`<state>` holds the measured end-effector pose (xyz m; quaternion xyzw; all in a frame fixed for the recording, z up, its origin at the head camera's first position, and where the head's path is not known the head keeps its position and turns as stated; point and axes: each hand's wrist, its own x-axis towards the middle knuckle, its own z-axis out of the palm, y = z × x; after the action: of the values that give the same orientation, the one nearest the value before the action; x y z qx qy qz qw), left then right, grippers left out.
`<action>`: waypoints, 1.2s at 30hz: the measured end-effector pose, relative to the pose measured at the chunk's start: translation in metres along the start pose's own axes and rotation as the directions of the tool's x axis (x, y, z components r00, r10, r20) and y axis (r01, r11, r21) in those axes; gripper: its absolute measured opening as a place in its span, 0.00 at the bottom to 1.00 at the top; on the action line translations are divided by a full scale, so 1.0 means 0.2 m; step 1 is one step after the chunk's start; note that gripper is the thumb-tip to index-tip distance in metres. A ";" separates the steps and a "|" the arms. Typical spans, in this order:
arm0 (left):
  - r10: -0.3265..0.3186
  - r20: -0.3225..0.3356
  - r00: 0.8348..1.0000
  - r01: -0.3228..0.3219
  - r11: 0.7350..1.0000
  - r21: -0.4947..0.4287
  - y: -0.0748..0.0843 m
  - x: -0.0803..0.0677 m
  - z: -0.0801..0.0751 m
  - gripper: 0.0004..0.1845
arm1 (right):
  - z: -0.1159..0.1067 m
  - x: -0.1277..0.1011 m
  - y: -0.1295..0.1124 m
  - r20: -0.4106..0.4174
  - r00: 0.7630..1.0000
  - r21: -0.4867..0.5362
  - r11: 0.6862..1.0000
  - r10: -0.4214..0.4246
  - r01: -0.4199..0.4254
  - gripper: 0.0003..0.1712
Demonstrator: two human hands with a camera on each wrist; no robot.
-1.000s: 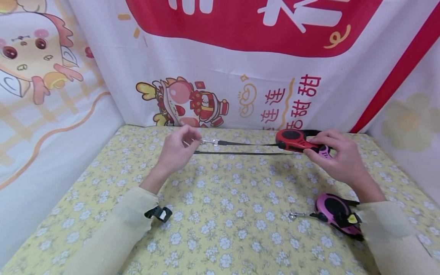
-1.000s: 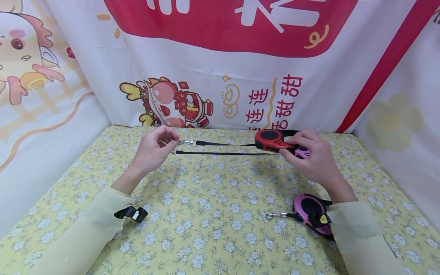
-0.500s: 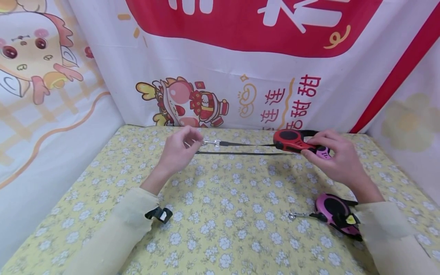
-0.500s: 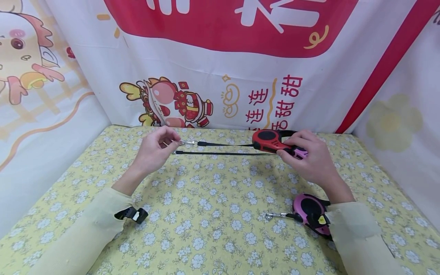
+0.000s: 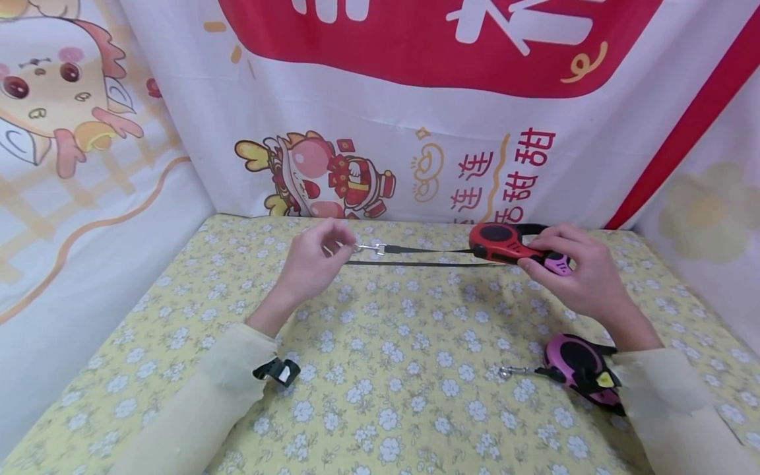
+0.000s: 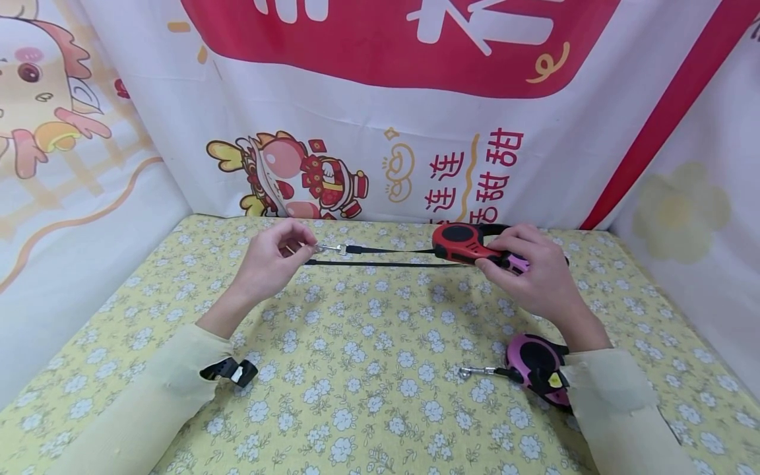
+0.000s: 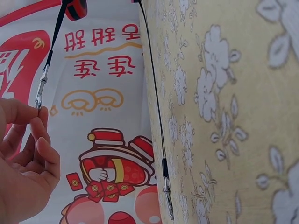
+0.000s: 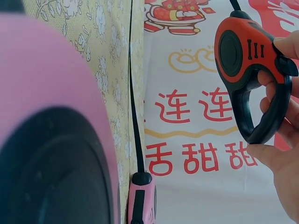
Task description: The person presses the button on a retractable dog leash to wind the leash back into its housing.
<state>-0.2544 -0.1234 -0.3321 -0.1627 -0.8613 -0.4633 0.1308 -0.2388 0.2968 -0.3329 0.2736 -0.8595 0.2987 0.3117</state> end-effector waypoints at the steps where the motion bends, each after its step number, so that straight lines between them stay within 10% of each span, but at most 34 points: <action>1: -0.003 0.002 1.000 0.003 1.000 -0.002 0.00 0.00 0.00 0.04 | 0.00 0.00 0.00 0.000 1.000 0.001 1.000 -0.004 0.004 0.15; 36: -0.074 0.058 0.996 0.080 0.990 -0.118 0.04 -0.01 0.04 0.05 | 0.01 0.01 -0.04 0.006 0.999 0.025 0.999 -0.043 0.043 0.15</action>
<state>-0.2508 -0.1126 -0.3310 -0.1492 -0.8406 -0.5145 0.0799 -0.2354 0.2884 -0.3300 0.2970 -0.8507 0.3015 0.3117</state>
